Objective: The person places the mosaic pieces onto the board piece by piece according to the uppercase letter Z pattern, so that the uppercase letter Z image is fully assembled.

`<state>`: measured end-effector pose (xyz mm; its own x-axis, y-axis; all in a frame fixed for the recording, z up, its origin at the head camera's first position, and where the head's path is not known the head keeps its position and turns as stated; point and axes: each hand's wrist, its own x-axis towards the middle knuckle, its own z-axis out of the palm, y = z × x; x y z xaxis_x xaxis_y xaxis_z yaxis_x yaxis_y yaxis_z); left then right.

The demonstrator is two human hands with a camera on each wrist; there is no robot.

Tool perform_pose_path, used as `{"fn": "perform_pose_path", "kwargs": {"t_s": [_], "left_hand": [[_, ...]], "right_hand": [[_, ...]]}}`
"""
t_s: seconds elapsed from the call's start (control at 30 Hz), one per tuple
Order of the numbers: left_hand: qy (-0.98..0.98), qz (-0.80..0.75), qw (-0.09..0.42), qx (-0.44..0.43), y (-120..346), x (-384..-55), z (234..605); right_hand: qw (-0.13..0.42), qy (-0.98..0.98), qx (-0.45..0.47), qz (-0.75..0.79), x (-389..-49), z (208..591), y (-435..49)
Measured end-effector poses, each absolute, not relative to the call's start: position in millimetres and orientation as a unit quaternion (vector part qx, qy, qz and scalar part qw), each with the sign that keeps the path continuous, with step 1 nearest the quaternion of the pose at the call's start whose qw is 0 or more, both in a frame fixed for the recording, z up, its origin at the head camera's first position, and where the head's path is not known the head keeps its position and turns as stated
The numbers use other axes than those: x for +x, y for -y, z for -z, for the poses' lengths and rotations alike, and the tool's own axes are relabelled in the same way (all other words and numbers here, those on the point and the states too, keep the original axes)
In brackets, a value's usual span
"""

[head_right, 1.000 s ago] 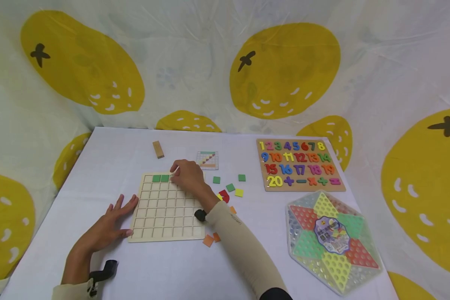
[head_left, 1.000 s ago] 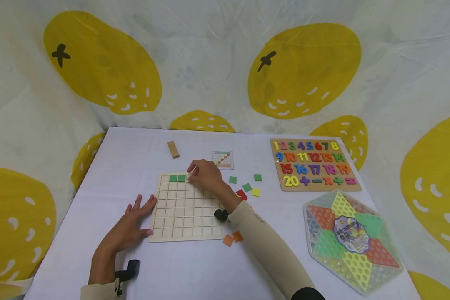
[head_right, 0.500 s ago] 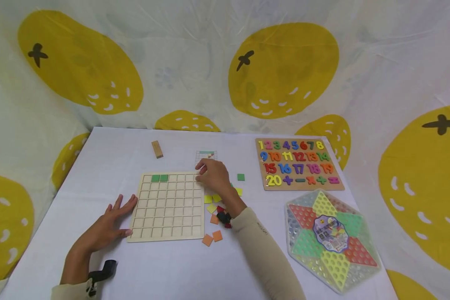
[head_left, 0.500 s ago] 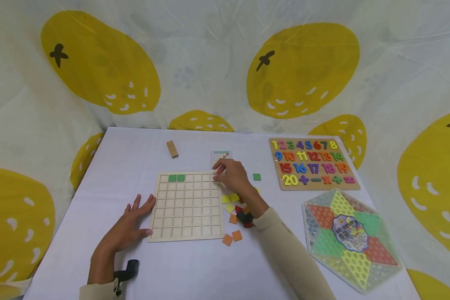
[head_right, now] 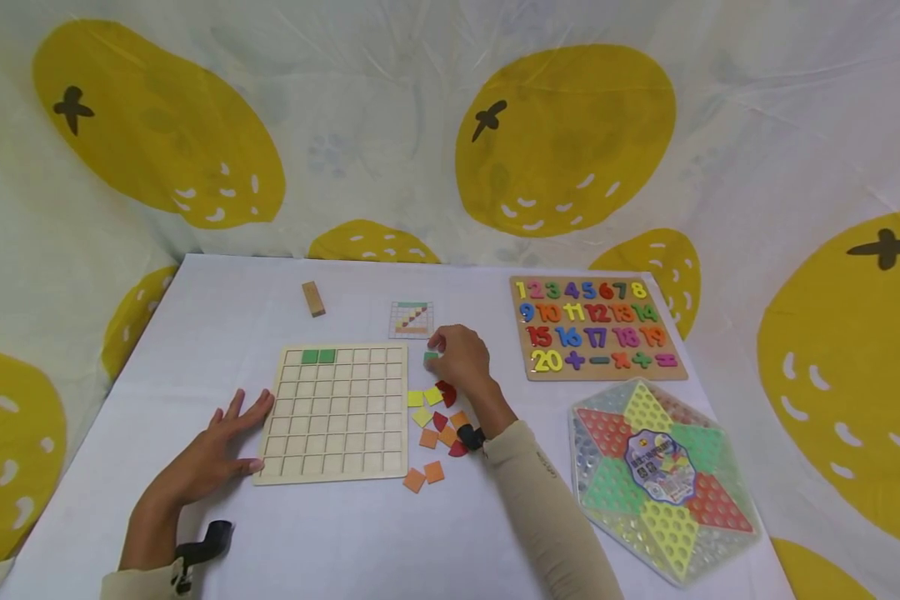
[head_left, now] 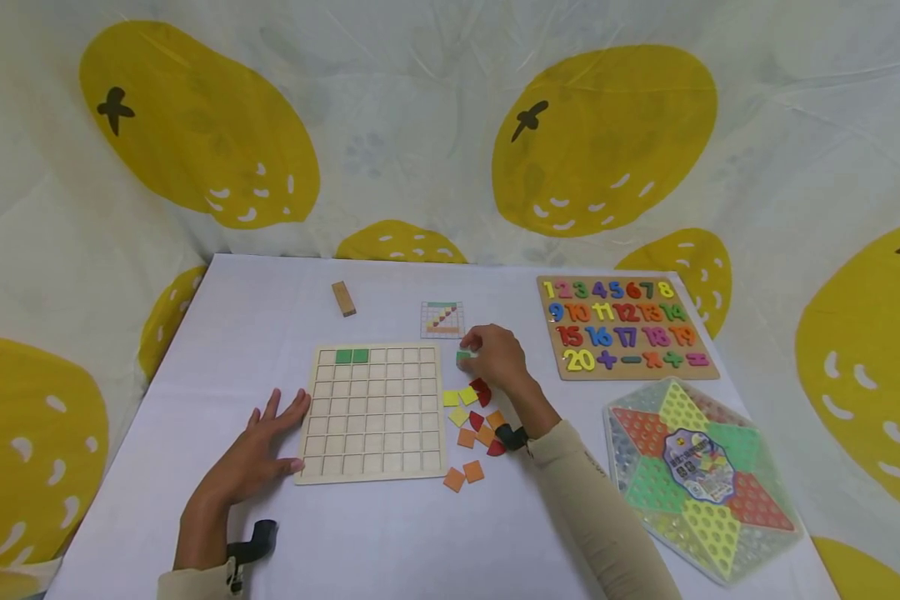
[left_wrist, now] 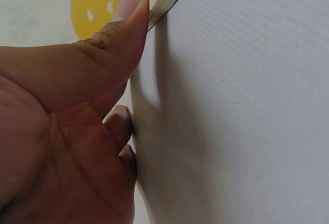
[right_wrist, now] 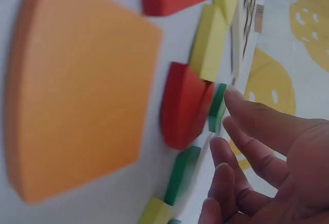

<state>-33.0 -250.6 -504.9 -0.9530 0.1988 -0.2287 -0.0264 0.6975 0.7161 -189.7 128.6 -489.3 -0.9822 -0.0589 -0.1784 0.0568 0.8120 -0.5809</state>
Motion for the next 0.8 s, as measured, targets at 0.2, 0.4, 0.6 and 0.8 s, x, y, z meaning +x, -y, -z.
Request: {"fn": "perform_pose_path", "kwargs": {"t_s": [0.2,0.4,0.6,0.8], "left_hand": [[-0.908,-0.389,0.145,0.046,251,-32,505],[-0.909,-0.389,0.142,0.051,251,-32,505],[-0.910,-0.387,0.140,0.052,251,-32,505],[-0.910,-0.388,0.141,0.049,251,-32,505]], "right_hand": [[0.096,-0.949,-0.004,0.302,-191,495,-129],[0.089,-0.943,-0.029,0.320,-191,490,-126],[0.091,-0.938,-0.053,0.330,-188,481,-114],[0.078,-0.938,-0.087,0.327,-187,478,-101]]}}
